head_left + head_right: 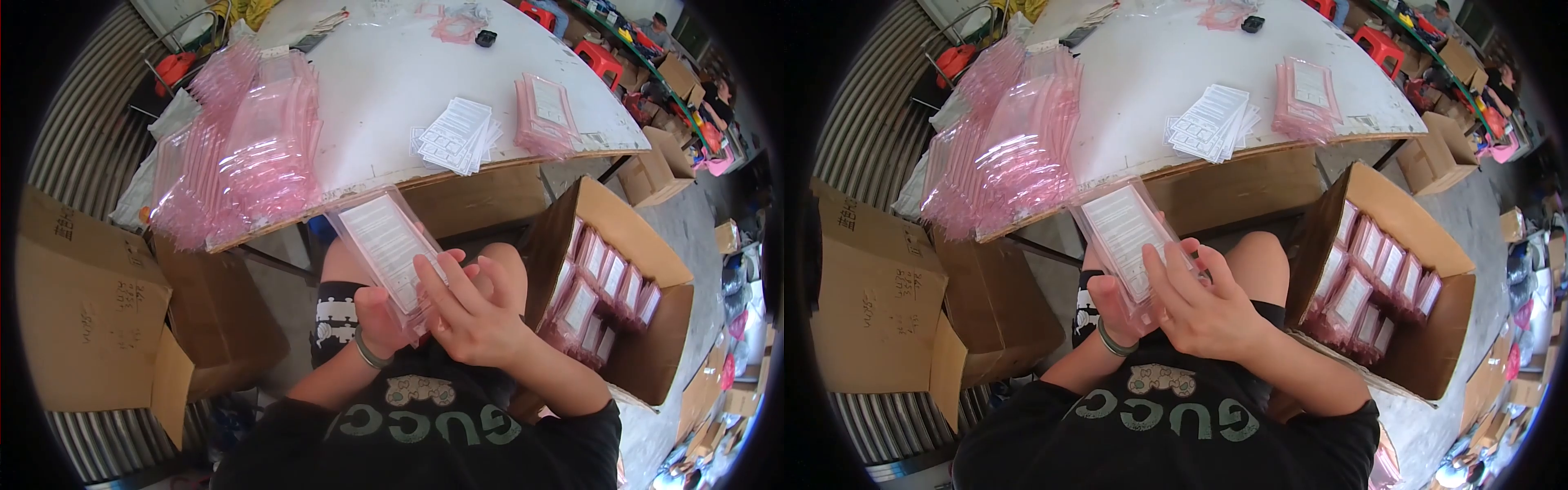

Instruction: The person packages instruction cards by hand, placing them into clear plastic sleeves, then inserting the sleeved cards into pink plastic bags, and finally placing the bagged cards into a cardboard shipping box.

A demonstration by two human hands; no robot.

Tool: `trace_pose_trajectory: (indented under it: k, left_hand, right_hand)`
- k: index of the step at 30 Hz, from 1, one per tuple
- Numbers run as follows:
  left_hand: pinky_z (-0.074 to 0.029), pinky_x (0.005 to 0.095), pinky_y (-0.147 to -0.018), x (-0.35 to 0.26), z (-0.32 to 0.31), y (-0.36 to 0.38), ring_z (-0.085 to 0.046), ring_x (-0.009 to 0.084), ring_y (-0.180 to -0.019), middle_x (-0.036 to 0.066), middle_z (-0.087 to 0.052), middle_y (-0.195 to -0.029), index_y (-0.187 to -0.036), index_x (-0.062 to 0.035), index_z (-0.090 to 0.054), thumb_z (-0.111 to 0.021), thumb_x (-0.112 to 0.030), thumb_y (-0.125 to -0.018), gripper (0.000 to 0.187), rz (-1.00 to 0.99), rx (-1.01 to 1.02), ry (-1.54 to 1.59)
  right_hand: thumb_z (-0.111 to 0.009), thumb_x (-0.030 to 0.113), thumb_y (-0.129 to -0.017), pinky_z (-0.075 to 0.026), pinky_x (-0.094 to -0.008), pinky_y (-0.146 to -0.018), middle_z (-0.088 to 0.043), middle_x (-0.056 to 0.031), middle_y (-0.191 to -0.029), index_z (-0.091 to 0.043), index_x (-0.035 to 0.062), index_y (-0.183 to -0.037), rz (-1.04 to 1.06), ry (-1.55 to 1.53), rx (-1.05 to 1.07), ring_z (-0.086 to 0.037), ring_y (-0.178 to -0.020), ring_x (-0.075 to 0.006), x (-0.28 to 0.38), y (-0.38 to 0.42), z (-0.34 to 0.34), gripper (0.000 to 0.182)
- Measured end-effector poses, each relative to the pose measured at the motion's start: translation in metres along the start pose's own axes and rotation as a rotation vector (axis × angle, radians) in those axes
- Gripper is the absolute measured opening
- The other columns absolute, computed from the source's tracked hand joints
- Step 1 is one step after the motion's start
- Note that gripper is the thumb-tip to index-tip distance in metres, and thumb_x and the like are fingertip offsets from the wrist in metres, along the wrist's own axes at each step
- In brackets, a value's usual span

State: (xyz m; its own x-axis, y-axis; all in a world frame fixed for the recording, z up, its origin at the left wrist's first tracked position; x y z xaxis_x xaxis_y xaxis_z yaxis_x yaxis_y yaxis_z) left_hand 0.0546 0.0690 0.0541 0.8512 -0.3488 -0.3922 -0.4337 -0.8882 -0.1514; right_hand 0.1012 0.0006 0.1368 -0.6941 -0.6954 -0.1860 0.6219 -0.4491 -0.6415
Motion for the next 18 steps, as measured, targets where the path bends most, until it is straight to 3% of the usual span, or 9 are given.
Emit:
trace_pose_trajectory:
  k: [4, 6, 9, 10, 11, 13, 15, 17, 18]
  left_hand:
    - [-0.047, 0.0629, -0.101, -0.004, 0.016, -0.001, -0.053, 0.0479, -0.121, 0.021, -0.042, -0.145, -0.149, -0.0013, -0.024, -0.067, -0.034, -0.074, 0.093, -0.105, -0.060, -0.020]
    - [-0.046, 0.0641, -0.101, -0.001, 0.017, 0.000, -0.051, 0.0478, -0.123, 0.022, -0.041, -0.145, -0.150, -0.0012, -0.023, -0.065, -0.035, -0.075, 0.092, -0.048, -0.041, -0.036]
    - [-0.045, 0.0641, -0.102, 0.010, 0.015, 0.003, -0.048, 0.0479, -0.127, 0.024, -0.040, -0.147, -0.152, -0.0011, -0.022, -0.063, -0.036, -0.078, 0.092, 0.124, 0.056, 0.207]
    - [-0.045, 0.0638, -0.103, 0.018, 0.014, 0.003, -0.047, 0.0479, -0.128, 0.024, -0.039, -0.147, -0.153, -0.0010, -0.022, -0.063, -0.037, -0.079, 0.091, 0.205, 0.096, 0.346]
    - [-0.045, 0.0612, -0.104, 0.021, 0.023, 0.006, -0.043, 0.0475, -0.133, 0.027, -0.034, -0.151, -0.153, 0.0006, -0.019, -0.060, -0.037, -0.082, 0.091, 0.226, 0.074, 0.265]
    - [-0.052, 0.0566, -0.093, 0.052, 0.031, 0.013, -0.056, 0.0450, -0.120, 0.030, -0.046, -0.140, -0.150, 0.0042, -0.024, -0.057, -0.043, -0.087, 0.085, 0.466, 0.089, -0.018]
    - [-0.056, 0.0522, -0.087, 0.069, 0.042, 0.018, -0.064, 0.0414, -0.108, 0.029, -0.059, -0.125, -0.143, 0.0059, -0.037, -0.051, -0.041, -0.093, 0.071, 0.641, 0.116, -0.251]
    - [-0.058, 0.0473, -0.082, 0.065, 0.081, 0.027, -0.068, 0.0375, -0.099, 0.026, -0.067, -0.112, -0.134, 0.0065, -0.049, -0.045, -0.038, -0.098, 0.057, 0.775, 0.106, -0.597]
    - [-0.057, 0.0421, -0.082, 0.055, 0.073, 0.020, -0.069, 0.0334, -0.097, 0.024, -0.068, -0.110, -0.128, 0.0065, -0.053, -0.045, -0.033, -0.099, 0.050, 0.708, 0.068, -0.752]
  right_hand:
    - [-0.064, 0.020, -0.074, -0.045, -0.0504, -0.087, -0.063, -0.0217, -0.118, -0.068, -0.0001, -0.084, -0.052, -0.005, 0.028, -0.059, -0.108, -0.0339, -0.005, 0.002, -0.009, 0.023]
    - [-0.066, 0.020, -0.073, -0.045, -0.0500, -0.087, -0.064, -0.0221, -0.114, -0.068, 0.0000, -0.090, -0.076, -0.041, 0.048, -0.060, -0.103, -0.0341, -0.010, 0.002, -0.013, 0.026]
    - [-0.072, 0.019, -0.075, -0.047, -0.0435, -0.082, -0.066, -0.0180, -0.111, -0.069, 0.0034, -0.102, -0.058, -0.697, -0.039, -0.061, -0.093, -0.0312, -0.028, 0.010, 0.010, 0.032]
    - [-0.071, 0.017, -0.080, -0.047, -0.0384, -0.081, -0.065, -0.0142, -0.110, -0.069, 0.0033, -0.107, -0.403, -0.818, -0.049, -0.060, -0.094, -0.0245, -0.061, 0.028, 0.000, 0.031]
    - [-0.070, 0.016, -0.085, -0.047, -0.0334, -0.080, -0.065, -0.0105, -0.109, -0.068, 0.0031, -0.112, -0.753, -0.919, -0.078, -0.059, -0.095, -0.0177, -0.086, 0.056, -0.013, 0.030]
    - [-0.070, 0.015, -0.091, -0.046, -0.0257, -0.078, -0.064, -0.0045, -0.104, -0.066, 0.0031, -0.118, -1.219, -1.200, -0.132, -0.058, -0.093, -0.0090, -0.097, 0.117, -0.044, 0.030]
    - [-0.069, 0.018, -0.093, -0.046, -0.0206, -0.074, -0.062, -0.0001, -0.096, -0.065, 0.0032, -0.123, -1.388, -1.633, -0.151, -0.057, -0.087, -0.0048, -0.084, 0.150, -0.085, 0.033]
    - [-0.069, 0.017, -0.092, -0.052, -0.0249, -0.070, -0.066, -0.0017, -0.092, -0.064, 0.0013, -0.121, -1.446, -1.392, -0.273, -0.063, -0.081, -0.0109, -0.107, 0.187, -0.060, 0.034]
    - [-0.070, 0.018, -0.091, -0.053, -0.0265, -0.069, -0.066, -0.0016, -0.089, -0.063, 0.0004, -0.120, -1.488, -1.441, -0.459, -0.065, -0.080, -0.0137, -0.124, 0.207, -0.048, 0.035]
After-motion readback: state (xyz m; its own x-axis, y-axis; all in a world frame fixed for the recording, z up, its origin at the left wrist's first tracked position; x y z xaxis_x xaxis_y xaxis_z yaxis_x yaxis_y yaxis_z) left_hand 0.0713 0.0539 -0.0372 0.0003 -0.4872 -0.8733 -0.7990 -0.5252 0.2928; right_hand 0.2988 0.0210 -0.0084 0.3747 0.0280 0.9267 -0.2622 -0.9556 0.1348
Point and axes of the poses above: each hand's wrist, its own y-axis away from the middle knuckle, its own z-axis out of the back of the hand, x = y × z, the point moved 10 cm from there along -y, towards the middle knuckle
